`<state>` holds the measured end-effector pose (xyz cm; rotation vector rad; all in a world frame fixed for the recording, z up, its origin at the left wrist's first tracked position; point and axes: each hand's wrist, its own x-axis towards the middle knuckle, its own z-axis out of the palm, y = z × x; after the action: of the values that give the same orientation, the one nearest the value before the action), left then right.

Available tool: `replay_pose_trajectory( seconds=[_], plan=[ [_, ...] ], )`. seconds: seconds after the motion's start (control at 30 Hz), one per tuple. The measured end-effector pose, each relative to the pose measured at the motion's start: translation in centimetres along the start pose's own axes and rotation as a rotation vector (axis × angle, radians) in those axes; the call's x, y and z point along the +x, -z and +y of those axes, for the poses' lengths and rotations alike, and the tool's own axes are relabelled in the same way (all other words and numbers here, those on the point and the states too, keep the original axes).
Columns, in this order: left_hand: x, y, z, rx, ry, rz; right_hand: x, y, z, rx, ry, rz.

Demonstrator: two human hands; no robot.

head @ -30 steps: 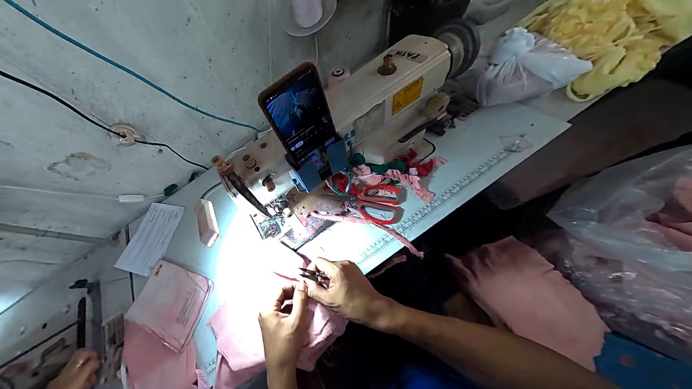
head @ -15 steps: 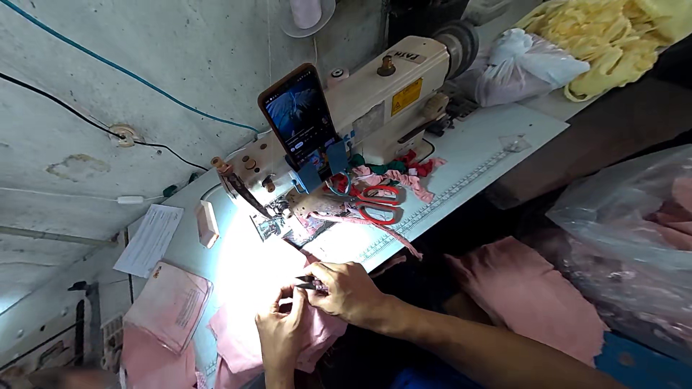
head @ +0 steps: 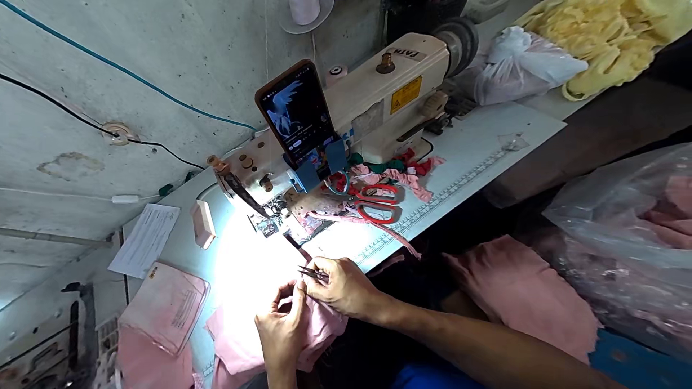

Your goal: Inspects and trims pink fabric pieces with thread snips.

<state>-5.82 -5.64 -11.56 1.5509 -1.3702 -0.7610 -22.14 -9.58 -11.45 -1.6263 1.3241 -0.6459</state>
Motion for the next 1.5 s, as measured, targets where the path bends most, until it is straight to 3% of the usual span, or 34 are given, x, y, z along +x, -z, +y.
replay_pose_trajectory(
  seconds=[0.17, 0.3, 0.4, 0.5, 0.63, 0.77, 1.5],
  plan=[
    [0.1, 0.2, 0.6, 0.117, 0.006, -0.014, -0.4, -0.3, 0.1, -0.092, 0.048, 0.058],
    [0.2, 0.1, 0.5, 0.177, -0.023, -0.01, -0.2, -0.8, 0.4, 0.007, 0.016, 0.061],
    [0.1, 0.2, 0.3, 0.148, 0.018, -0.027, -0.2, -0.7, 0.4, -0.007, -0.004, 0.057],
    [0.3, 0.1, 0.0, 0.064, 0.03, -0.017, -1.3, -0.6, -0.4, -0.069, 0.088, 0.158],
    [0.6, 0.1, 0.2, -0.054, 0.057, -0.014, -2.9, 0.1, -0.9, 0.209, 0.065, -0.026],
    [0.6, 0.2, 0.3, -0.107, 0.08, -0.033, -3.1, 0.4, -0.2, 0.225, 0.03, -0.128],
    [0.5, -0.1, 0.5, -0.117, 0.087, -0.051, -2.1, 1.1, -0.3, 0.18, -0.115, -0.165]
  ],
)
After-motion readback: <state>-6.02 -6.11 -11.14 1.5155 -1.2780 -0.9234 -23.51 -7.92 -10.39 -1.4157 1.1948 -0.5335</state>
